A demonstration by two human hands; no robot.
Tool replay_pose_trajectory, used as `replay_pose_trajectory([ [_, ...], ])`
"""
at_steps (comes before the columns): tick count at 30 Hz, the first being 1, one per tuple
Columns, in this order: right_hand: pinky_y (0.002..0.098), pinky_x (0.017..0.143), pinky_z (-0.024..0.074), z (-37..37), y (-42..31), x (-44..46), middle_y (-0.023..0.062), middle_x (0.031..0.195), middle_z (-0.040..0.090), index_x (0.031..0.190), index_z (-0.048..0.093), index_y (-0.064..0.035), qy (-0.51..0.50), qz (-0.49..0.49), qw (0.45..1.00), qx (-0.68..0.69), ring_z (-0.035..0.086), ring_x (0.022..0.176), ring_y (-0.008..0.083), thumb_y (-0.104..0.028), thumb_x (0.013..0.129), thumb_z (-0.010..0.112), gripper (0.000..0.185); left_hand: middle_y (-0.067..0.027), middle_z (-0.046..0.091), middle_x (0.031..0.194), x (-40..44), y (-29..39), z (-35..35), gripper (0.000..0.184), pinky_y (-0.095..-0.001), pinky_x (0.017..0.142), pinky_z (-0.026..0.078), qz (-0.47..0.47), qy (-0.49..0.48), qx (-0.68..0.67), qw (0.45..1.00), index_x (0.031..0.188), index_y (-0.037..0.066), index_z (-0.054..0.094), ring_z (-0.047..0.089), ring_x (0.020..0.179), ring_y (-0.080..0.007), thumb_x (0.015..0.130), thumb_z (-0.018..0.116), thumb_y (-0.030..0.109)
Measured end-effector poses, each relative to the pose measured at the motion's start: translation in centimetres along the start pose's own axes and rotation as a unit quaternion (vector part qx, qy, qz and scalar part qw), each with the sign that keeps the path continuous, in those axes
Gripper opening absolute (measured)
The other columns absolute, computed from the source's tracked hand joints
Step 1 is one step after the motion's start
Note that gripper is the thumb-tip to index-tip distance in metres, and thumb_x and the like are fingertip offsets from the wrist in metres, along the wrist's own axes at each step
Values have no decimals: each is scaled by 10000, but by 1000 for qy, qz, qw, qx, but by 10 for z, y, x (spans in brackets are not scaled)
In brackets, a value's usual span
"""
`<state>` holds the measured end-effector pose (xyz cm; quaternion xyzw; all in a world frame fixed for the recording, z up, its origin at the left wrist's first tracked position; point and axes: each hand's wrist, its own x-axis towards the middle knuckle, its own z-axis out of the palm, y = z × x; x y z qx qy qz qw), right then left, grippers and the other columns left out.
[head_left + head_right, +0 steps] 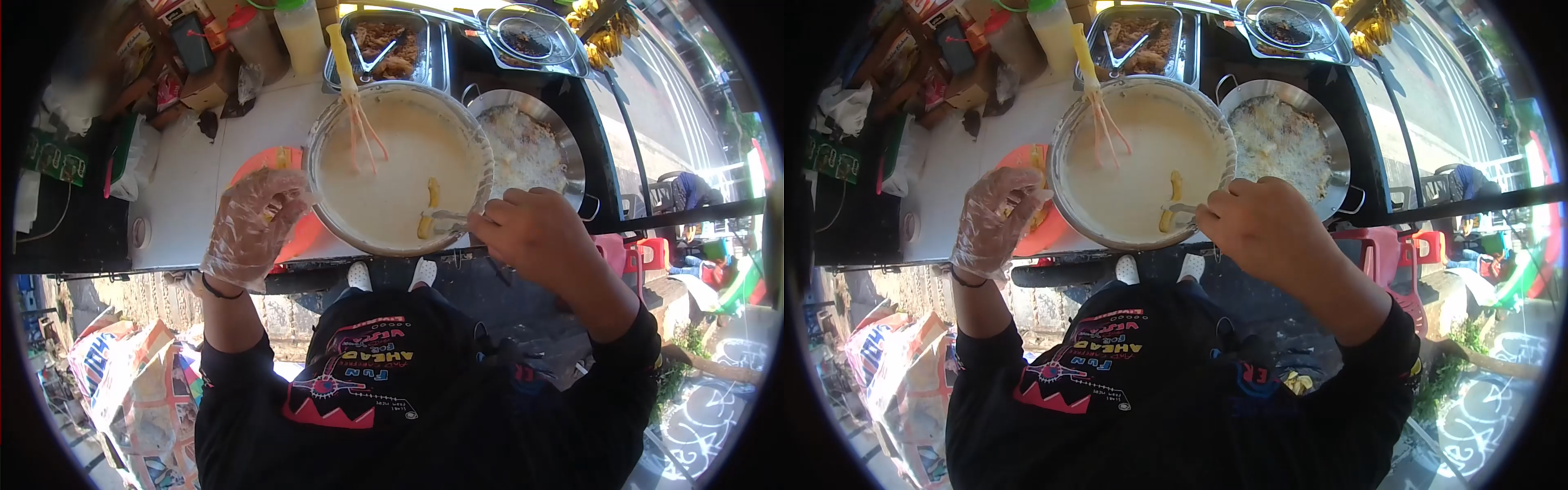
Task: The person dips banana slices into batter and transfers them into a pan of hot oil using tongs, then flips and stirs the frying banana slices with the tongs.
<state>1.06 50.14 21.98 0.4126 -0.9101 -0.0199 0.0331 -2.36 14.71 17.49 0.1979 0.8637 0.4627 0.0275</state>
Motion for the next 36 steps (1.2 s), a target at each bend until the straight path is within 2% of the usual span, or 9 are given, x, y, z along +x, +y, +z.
replay_pose_trajectory([
  [7, 373, 639, 540, 44, -10, 30, 12, 731, 629, 840, 669, -73, -47, -16, 999, 9, 661, 740, 215, -161, 788, 630, 110, -89, 671, 1034, -60, -63, -40, 267, -304, 805, 523, -105, 96, -21, 990, 1131, 2, 653, 638, 863, -158, 903, 731, 118],
  [10, 339, 624, 532, 58, -2, 20, 16, 708, 660, 895, 705, -24, -48, 125, 982, 130, 664, 669, 169, -108, 832, 644, 121, -96, 677, 1053, -75, -82, -46, 284, -303, 805, 529, -118, 110, -20, 987, 1139, 4, 652, 651, 881, -164, 897, 738, 125],
  [12, 300, 591, 506, 62, -1, -1, 40, 706, 684, 1010, 711, 50, -30, 376, 834, 403, 637, 609, 120, -91, 897, 654, 190, -92, 678, 1053, -80, -89, -52, 284, -302, 818, 523, -126, 120, -26, 984, 1140, 7, 654, 645, 901, -163, 897, 737, 130],
  [13, 300, 591, 506, 68, -2, -15, 40, 706, 684, 1010, 711, 50, -29, 375, 835, 402, 637, 609, 120, -91, 897, 654, 190, -86, 678, 1058, -83, -91, -55, 285, -303, 831, 516, -139, 129, -35, 981, 1140, 12, 655, 642, 922, -162, 897, 739, 136],
  [15, 248, 557, 463, 84, -4, -41, 61, 725, 677, 1088, 693, 85, 164, 437, 680, 566, 595, 613, 77, -106, 933, 673, 247, -70, 676, 1068, -85, -95, -58, 288, -307, 856, 501, -148, 151, -18, 977, 1144, 23, 657, 630, 943, -156, 898, 737, 148],
  [19, 220, 525, 419, 99, 3, -70, 54, 703, 647, 1068, 691, 87, 188, 486, 620, 587, 556, 587, 79, -100, 944, 659, 226, -53, 663, 1081, -77, -88, -56, 281, -297, 861, 490, -135, 170, 6, 976, 1148, 32, 658, 597, 932, -130, 901, 733, 143],
  [24, 208, 481, 323, 86, 52, -80, 28, 639, 577, 1067, 696, 59, 301, 384, 508, 709, 450, 517, 60, -67, 935, 665, 185, -41, 653, 1075, -66, -65, -39, 257, -290, 854, 483, -119, 207, -1, 971, 1141, 46, 663, 587, 938, -116, 915, 729, 148],
  [30, 212, 492, 346, 67, 123, -95, 16, 636, 578, 1065, 708, 57, 282, 376, 576, 669, 463, 521, 53, -97, 941, 669, 202, -31, 635, 1037, -84, -41, -17, 291, -280, 869, 479, -157, 274, -22, 949, 1169, 39, 645, 590, 923, -114, 928, 736, 174],
  [36, 264, 587, 468, 166, 171, -85, 44, 685, 671, 1035, 750, 10, 111, 501, 710, 482, 612, 622, 99, -231, 872, 736, 292, -28, 619, 1073, -124, -27, 9, 280, -270, 893, 463, -219, 324, 4, 920, 1220, 46, 609, 564, 988, -114, 961, 682, 124],
])
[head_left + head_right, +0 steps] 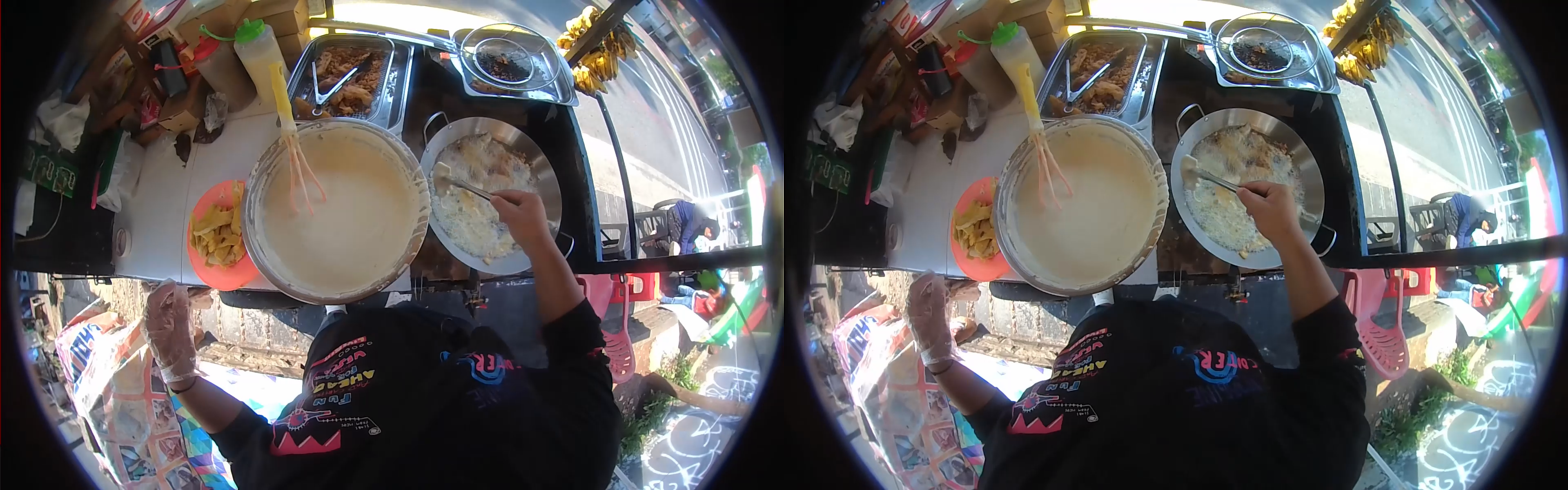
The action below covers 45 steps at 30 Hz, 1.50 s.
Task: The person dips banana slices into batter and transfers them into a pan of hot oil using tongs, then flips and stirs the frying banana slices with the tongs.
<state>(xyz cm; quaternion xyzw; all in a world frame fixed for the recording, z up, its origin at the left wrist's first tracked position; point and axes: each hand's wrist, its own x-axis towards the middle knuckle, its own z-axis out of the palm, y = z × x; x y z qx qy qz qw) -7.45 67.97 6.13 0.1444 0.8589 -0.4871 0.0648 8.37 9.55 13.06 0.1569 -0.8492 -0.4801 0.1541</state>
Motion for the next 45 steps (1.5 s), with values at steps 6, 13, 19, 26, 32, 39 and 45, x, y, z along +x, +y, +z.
replay_pose_trajectory([
  [6, 467, 719, 539, 47, 35, 34, 173, 794, 706, 929, 752, -71, -18, -153, 923, -351, 698, 763, 342, -327, 858, 639, 289, -44, 623, 1125, -28, 21, 5, 257, -289, 901, 471, -63, 32, 66, 995, 1200, 40, 606, 573, 999, -126, 978, 663, 157],
  [13, 483, 730, 543, 35, -1, 12, 168, 823, 692, 899, 656, -45, 28, -224, 835, -501, 691, 793, 360, -280, 861, 648, 238, -100, 669, 1025, 2, 20, 22, 298, -327, 837, 517, 13, 0, 149, 989, 1186, 62, 625, 649, 911, -201, 899, 696, 99],
  [19, 477, 744, 529, 17, 17, -73, 210, 894, 716, 1113, 676, -25, 227, -135, 922, -284, 701, 840, 388, -256, 920, 632, 305, -132, 683, 1043, 78, -26, 53, 422, -433, 901, 531, 250, -6, 376, 892, 1224, 93, 599, 660, 984, -321, 838, 727, 205],
  [26, 418, 765, 534, 46, 82, -167, 204, 902, 718, 1091, 687, -25, 250, 13, 925, -285, 712, 844, 359, -227, 940, 629, 259, -113, 690, 1089, 150, -1, 90, 358, -423, 983, 484, 127, -297, 512, 796, 1102, 111, 692, 609, 1130, -309, 835, 725, 346],
  [32, 293, 741, 506, 26, -14, -196, 50, 894, 692, 1142, 673, 14, 400, -74, 905, -121, 641, 793, 156, -142, 975, 620, 234, -150, 709, 1004, 211, -32, 53, 214, -402, 837, 528, 162, -351, 329, 862, 964, 61, 719, 665, 951, -335, 899, 652, 253],
  [39, 189, 713, 435, 49, -101, -240, -13, 899, 620, 1178, 645, 32, 302, -88, 945, 89, 546, 802, 34, -81, 962, 642, 244, -65, 654, 812, 183, 83, 87, 188, -303, 737, 531, 82, -559, -29, 824, 1103, 32, 691, 657, 784, -124, 959, 573, 61],
  [45, 258, 607, 486, 94, -158, -226, 25, 776, 658, 1131, 665, -21, 193, -156, 959, -139, 612, 640, 103, -106, 876, 716, 273, -66, 710, 993, 129, 72, 212, 357, -289, 827, 559, 301, -585, -27, 753, 1241, 30, 647, 673, 879, -145, 887, 690, 11],
])
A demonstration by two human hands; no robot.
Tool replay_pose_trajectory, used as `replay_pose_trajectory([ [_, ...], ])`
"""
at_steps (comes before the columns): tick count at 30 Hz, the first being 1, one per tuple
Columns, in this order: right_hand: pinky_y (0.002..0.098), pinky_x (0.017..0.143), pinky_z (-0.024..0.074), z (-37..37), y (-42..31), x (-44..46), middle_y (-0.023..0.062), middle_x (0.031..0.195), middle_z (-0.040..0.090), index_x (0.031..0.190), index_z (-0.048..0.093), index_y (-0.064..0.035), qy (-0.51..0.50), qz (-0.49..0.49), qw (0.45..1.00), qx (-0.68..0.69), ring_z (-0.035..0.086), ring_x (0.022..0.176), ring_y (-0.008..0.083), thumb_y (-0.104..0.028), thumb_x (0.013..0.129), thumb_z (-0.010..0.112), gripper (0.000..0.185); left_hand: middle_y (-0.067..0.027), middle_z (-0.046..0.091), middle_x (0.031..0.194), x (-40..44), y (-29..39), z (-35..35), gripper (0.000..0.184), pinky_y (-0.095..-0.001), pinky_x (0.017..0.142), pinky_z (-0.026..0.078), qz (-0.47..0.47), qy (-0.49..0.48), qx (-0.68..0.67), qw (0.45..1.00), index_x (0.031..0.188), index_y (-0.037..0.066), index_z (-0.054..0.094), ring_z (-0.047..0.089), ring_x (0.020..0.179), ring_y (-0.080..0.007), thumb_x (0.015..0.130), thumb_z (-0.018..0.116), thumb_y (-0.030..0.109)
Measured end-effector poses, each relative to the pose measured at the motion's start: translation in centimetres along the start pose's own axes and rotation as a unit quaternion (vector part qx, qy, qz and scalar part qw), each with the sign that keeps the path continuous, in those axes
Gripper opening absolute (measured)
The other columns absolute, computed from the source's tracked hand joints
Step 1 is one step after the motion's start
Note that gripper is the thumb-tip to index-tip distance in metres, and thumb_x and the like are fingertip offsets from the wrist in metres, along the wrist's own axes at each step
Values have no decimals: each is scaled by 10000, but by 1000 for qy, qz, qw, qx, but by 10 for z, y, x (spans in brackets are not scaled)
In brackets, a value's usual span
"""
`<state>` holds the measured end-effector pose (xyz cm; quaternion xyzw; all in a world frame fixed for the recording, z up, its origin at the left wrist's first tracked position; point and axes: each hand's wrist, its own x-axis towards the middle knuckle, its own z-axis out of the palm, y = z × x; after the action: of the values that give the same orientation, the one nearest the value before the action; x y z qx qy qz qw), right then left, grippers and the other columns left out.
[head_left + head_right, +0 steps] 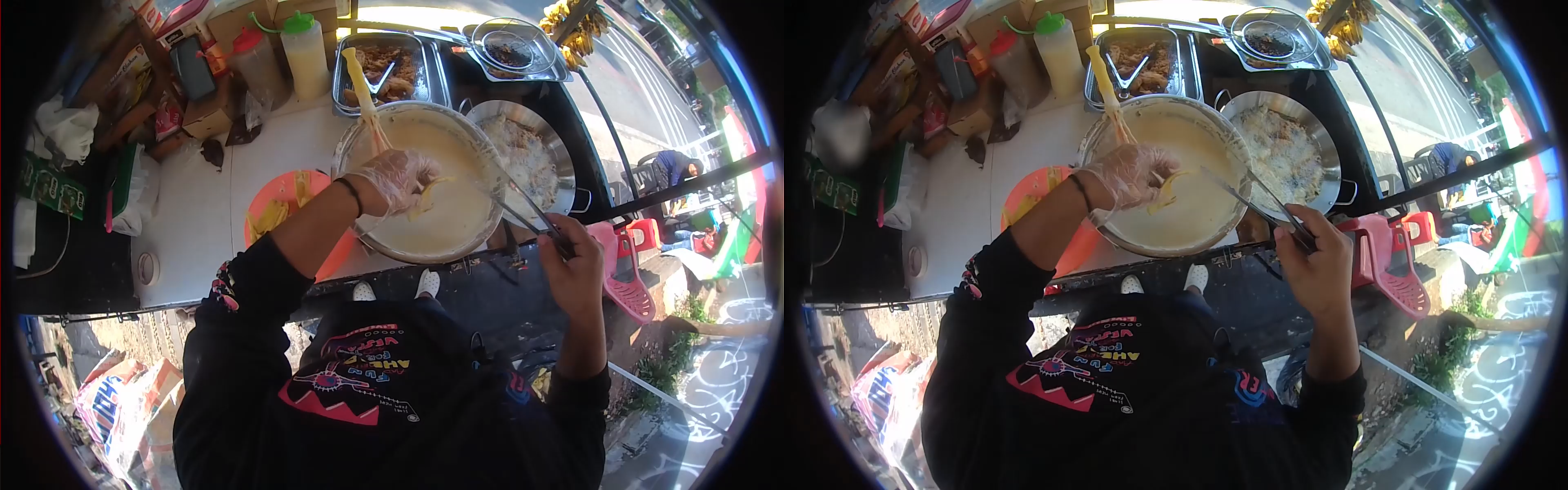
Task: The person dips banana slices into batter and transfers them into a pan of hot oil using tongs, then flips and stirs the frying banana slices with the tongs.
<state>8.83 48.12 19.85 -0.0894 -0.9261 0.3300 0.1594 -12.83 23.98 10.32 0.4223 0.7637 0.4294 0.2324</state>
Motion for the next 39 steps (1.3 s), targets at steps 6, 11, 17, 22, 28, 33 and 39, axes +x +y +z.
replay_pose_trajectory([
  [6, 353, 615, 534, 11, -24, 15, 60, 806, 648, 1061, 678, -89, -88, -158, 945, -273, 671, 716, 233, -168, 777, 728, 299, -90, 686, 1063, -23, 21, -10, 407, -282, 859, 548, -32, -1, -1, 999, 1242, 9, 626, 662, 938, -161, 849, 733, 19],
  [11, 373, 595, 515, 35, -18, 25, 39, 761, 587, 1085, 682, -70, -143, -301, 896, -293, 629, 687, 215, -154, 736, 750, 365, -83, 692, 1017, -83, 22, -57, 300, -307, 872, 539, -6, 101, -118, 988, 1189, 12, 625, 654, 946, -165, 924, 697, 132],
  [17, 380, 596, 516, 58, -9, 50, 35, 788, 613, 1080, 676, -38, -201, -405, 832, -321, 638, 693, 210, -207, 787, 696, 339, -37, 672, 1031, -161, 11, -59, 287, -271, 873, 525, -68, 255, -234, 936, 1178, 9, 624, 631, 956, -121, 919, 726, 80],
  [22, 380, 642, 546, 71, 12, 85, 77, 727, 665, 971, 719, -17, -287, -283, 863, -304, 689, 704, 264, -95, 809, 614, 209, -17, 671, 997, -211, -15, -36, 321, -275, 773, 511, -210, 374, -263, 864, 1185, 56, 632, 626, 859, -110, 934, 731, 229],
  [28, 274, 530, 432, 22, 74, 92, 27, 726, 656, 1087, 721, 30, -251, 55, 960, 109, 563, 593, 84, -105, 925, 676, 216, -37, 669, 992, -269, -27, -12, 426, -267, 694, 529, -303, 471, -204, 803, 1198, 51, 620, 633, 836, -122, 907, 759, 330],
  [33, 213, 552, 387, 35, 116, 94, -12, 732, 611, 1088, 707, 66, -241, 148, 915, 287, 501, 626, 41, -111, 946, 680, 228, -34, 648, 979, -276, -34, 14, 384, -274, 659, 518, -329, 579, -197, 720, 1166, 68, 623, 610, 775, -128, 918, 743, 337],
  [39, 201, 572, 401, 23, 146, 109, -6, 745, 625, 1100, 706, 64, -212, 137, 921, 296, 536, 652, 45, -109, 938, 691, 238, -13, 613, 851, -342, -86, 76, 314, -259, 577, 481, -324, 782, -132, 516, 1003, 97, 606, 561, 703, -94, 951, 671, 400],
])
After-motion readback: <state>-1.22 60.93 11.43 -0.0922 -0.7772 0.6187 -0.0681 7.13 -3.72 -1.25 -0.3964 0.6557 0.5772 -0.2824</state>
